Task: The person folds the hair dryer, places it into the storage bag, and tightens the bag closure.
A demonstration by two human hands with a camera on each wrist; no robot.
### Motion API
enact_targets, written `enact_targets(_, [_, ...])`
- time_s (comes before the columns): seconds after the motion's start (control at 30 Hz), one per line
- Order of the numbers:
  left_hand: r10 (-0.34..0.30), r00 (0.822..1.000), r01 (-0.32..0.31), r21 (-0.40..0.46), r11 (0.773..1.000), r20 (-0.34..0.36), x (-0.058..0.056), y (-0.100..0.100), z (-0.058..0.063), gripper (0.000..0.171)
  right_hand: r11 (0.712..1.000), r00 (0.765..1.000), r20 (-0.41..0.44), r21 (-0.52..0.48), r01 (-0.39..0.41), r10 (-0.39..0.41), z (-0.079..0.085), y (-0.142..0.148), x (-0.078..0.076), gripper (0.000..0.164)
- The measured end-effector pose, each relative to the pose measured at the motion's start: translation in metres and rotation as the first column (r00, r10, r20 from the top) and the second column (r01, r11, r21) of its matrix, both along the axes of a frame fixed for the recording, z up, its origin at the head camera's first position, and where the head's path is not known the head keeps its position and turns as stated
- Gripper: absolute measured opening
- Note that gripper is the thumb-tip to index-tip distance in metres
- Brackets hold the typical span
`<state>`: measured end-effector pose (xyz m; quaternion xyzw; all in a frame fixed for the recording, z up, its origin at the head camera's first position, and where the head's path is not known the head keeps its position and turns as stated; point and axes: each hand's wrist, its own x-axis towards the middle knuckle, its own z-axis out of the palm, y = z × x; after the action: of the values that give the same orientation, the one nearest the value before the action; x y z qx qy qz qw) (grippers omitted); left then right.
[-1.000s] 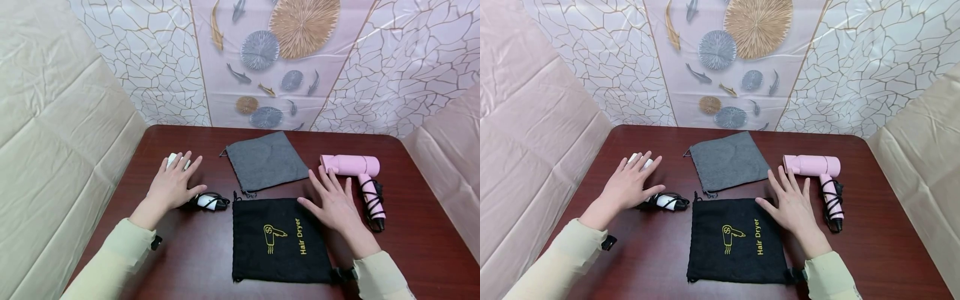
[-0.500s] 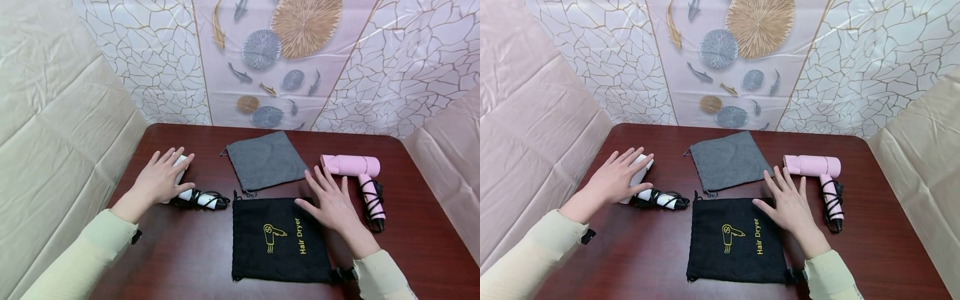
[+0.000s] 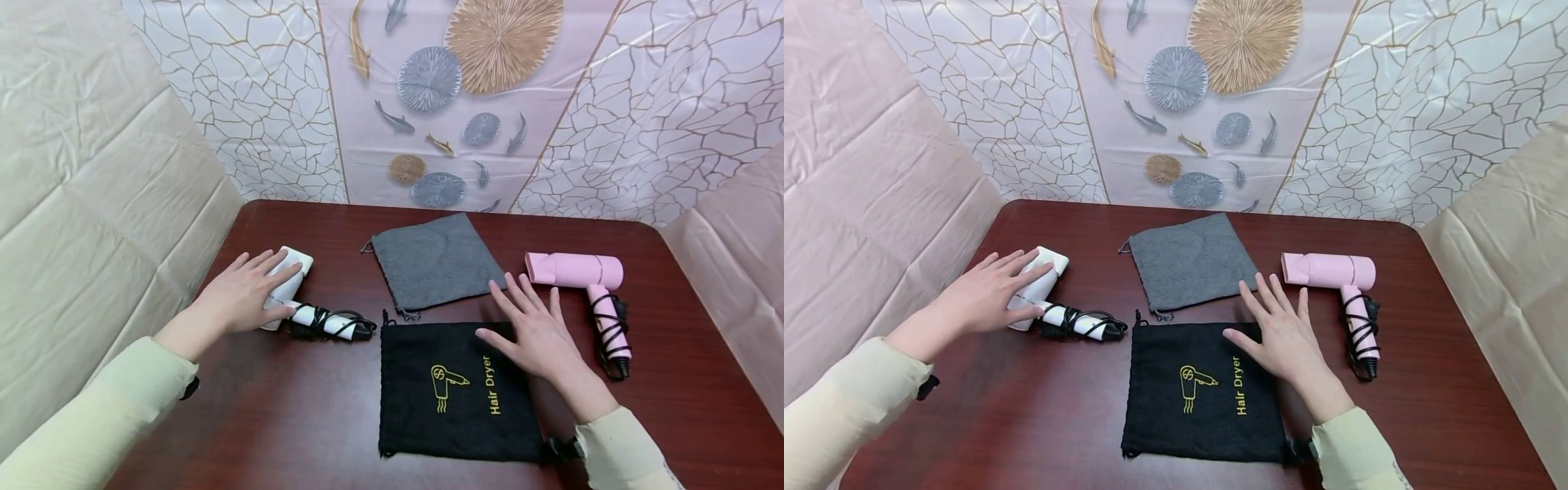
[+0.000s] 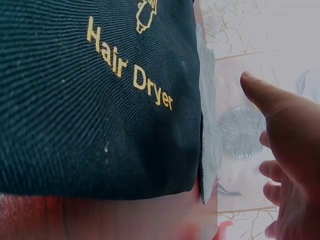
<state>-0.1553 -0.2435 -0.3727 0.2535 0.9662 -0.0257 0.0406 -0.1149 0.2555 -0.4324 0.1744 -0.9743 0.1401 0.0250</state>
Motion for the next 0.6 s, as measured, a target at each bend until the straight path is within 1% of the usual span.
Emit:
enact_targets(0.27, [-0.042, 0.999, 0.042, 0.003, 0.999, -0.005, 0.004, -0.016, 0.000, 0.080, 0.999, 1.000, 0.005, -0.009, -0.031, 0.031, 0.001, -0.002, 0.001, 0.086])
enact_targets(0.6, [-0.104, 0.995, 0.104, 0.011, 0.995, -0.015, 0.007, -0.029, -0.009, 0.083, 0.997, 0.997, 0.017, -0.008, -0.074, 0.074, 0.002, -0.007, -0.001, 0.086])
